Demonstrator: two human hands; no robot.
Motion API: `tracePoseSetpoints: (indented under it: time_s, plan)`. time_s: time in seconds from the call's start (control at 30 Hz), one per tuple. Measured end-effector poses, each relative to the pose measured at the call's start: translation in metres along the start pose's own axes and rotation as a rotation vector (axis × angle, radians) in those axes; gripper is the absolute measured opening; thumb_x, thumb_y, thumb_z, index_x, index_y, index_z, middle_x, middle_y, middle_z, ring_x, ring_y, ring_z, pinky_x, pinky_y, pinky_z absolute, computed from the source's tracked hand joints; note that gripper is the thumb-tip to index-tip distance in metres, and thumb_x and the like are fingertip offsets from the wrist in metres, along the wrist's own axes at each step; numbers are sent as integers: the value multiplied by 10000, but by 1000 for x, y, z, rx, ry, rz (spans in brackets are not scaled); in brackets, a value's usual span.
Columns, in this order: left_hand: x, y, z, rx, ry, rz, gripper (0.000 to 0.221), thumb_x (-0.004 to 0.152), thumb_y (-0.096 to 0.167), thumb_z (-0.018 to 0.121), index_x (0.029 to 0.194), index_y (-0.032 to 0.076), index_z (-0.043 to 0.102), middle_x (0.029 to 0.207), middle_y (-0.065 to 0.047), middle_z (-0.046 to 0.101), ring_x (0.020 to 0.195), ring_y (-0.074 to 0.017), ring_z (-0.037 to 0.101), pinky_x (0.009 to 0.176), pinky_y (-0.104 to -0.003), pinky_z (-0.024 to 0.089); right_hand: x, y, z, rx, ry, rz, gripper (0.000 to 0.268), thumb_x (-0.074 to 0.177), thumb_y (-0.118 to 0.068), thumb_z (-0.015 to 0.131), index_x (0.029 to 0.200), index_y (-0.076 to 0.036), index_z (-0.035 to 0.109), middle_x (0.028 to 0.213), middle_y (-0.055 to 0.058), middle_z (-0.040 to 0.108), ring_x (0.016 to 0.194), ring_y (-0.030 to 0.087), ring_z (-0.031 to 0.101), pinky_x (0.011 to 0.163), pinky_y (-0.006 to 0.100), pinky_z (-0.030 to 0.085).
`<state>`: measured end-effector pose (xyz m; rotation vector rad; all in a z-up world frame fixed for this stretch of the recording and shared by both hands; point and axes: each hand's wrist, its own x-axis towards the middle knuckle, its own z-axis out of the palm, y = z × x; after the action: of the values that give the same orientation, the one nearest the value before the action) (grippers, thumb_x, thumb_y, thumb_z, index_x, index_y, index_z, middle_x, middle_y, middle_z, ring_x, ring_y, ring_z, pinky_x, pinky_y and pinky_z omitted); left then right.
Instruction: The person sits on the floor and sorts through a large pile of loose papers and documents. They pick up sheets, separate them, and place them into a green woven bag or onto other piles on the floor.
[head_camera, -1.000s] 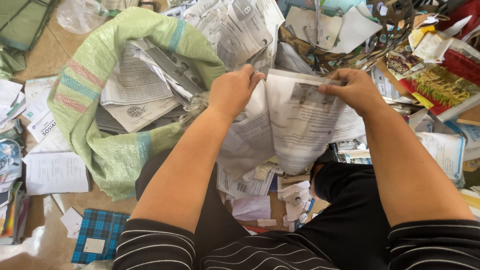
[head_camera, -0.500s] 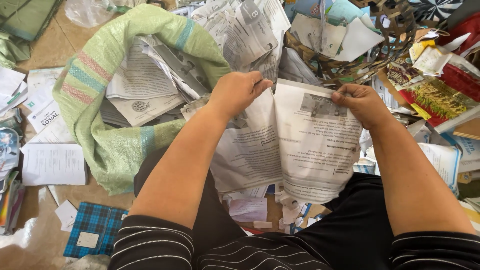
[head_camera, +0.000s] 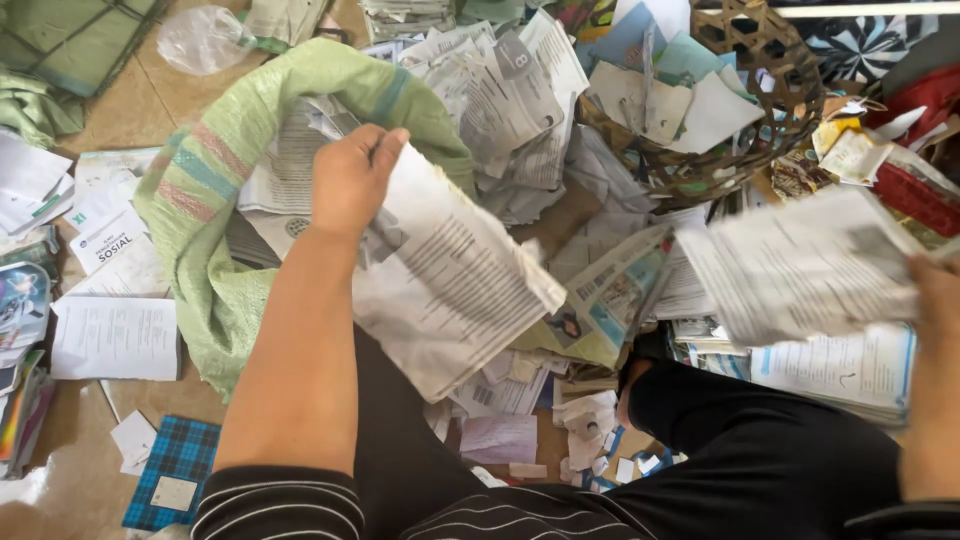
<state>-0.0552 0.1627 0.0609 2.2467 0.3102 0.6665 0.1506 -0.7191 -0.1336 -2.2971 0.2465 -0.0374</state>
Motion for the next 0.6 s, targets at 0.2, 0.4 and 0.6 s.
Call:
tracePoseSetpoints:
  time_s: [0.2,0.4,0.6]
  plan:
    - [-13,37,45,103,-300,-55,581,983,591,471,746,95,660,622,-32,590,582,-245,528,624,-376,456,-37,-122,34,177,-17,-125,204,1282,-244,497,1402,-88,547,1255,133,625,1048,257,685,830,309,587]
    - [-34,91,110,181,-595,206,649,939,712,331,966,145,646,820,-110,726,729,-388,672,651,-502,510,-109,-335,131,545,-303,70,497,993,-126,563,1475,-40,477,1404,165,575,1179,223,627,966,282,543]
    - [-42,130,124,186,-987,155,696,871,780,435,1199,183,575,1041,-251,734,1077,-451,693,938,-567,521,-187,-448,229,708,-449,93,583,901,-121,792,1382,-27,476,1126,102,642,888,195,728,684,397,671]
